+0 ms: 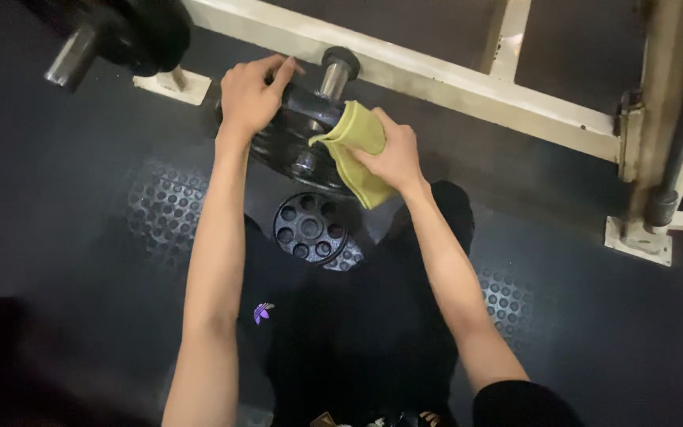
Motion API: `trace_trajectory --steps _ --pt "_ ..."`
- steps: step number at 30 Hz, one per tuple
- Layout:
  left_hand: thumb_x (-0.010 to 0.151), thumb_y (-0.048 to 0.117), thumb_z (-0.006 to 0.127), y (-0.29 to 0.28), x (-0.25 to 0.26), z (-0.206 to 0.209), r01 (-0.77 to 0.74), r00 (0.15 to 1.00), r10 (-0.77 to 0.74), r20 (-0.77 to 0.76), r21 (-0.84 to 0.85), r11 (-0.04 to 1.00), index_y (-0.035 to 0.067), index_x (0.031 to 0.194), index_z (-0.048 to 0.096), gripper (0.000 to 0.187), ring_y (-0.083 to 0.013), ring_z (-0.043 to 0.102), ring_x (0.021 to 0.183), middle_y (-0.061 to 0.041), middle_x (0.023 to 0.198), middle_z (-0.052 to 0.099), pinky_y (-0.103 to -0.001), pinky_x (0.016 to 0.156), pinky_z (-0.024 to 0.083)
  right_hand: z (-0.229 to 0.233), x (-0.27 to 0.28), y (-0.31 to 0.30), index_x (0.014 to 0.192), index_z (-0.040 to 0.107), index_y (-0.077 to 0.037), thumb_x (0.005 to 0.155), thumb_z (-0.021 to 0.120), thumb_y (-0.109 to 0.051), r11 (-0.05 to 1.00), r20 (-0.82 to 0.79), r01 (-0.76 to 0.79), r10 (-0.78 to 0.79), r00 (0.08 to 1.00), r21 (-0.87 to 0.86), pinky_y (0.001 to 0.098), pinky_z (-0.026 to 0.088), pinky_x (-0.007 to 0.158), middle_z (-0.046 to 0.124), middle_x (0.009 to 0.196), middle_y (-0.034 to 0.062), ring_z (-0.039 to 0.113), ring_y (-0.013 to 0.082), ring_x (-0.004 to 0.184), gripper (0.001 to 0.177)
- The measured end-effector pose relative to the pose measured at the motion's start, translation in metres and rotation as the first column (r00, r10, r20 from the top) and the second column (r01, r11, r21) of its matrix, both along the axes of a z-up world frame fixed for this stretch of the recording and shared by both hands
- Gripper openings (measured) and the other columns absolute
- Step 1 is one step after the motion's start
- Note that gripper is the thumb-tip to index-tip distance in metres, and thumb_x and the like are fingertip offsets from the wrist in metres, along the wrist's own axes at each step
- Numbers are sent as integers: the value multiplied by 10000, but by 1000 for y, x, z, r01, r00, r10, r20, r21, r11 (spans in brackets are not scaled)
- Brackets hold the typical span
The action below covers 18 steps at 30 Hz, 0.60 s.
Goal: Cleaning and wiping down gym weight plates and equipment using a cloth.
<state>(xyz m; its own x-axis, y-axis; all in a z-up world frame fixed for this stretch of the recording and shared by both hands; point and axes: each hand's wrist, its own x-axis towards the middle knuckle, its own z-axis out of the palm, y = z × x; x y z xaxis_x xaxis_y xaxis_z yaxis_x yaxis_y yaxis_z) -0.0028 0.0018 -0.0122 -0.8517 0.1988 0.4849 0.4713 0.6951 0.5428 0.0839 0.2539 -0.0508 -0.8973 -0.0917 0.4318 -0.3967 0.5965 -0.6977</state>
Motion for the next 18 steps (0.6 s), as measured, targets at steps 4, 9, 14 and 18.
trace_trajectory --steps 4,9,14,18 --pt "1063 372 555 4 2 6 2 1000 -2 -1 24 1000 170 980 844 362 -180 517 477 16 556 575 -320 505 380 -20 7 -7 1156 636 -76 682 831 -227 982 -129 142 -125 984 125 400 479 659 713 848 133 644 342 714 535" --pt "1055 389 559 7 6 5 -1 998 1 -65 6 1000 179 945 845 371 -187 537 473 18 566 596 -324 507 407 -44 16 -10 1325 558 -22 704 721 16 980 -348 200 -196 917 -24 424 543 897 684 1200 168 684 376 1007 643" --pt "1062 384 562 10 6 2 -37 992 37 -123 -2 999 176 930 843 373 -212 559 491 25 559 597 -336 516 412 -118 28 15 1439 481 19 933 556 -380 972 -230 121 -167 959 -201 426 486 1024 590 1390 205 624 391 1217 649" --pt "1043 350 599 14 11 2 -87 969 81 -234 -18 996 188 891 842 330 -230 520 456 -1 532 557 -351 487 392 -148 43 19 1483 388 -10 1062 536 -405 935 -59 2 -24 998 -354 429 412 1107 504 1421 179 546 340 1289 596"
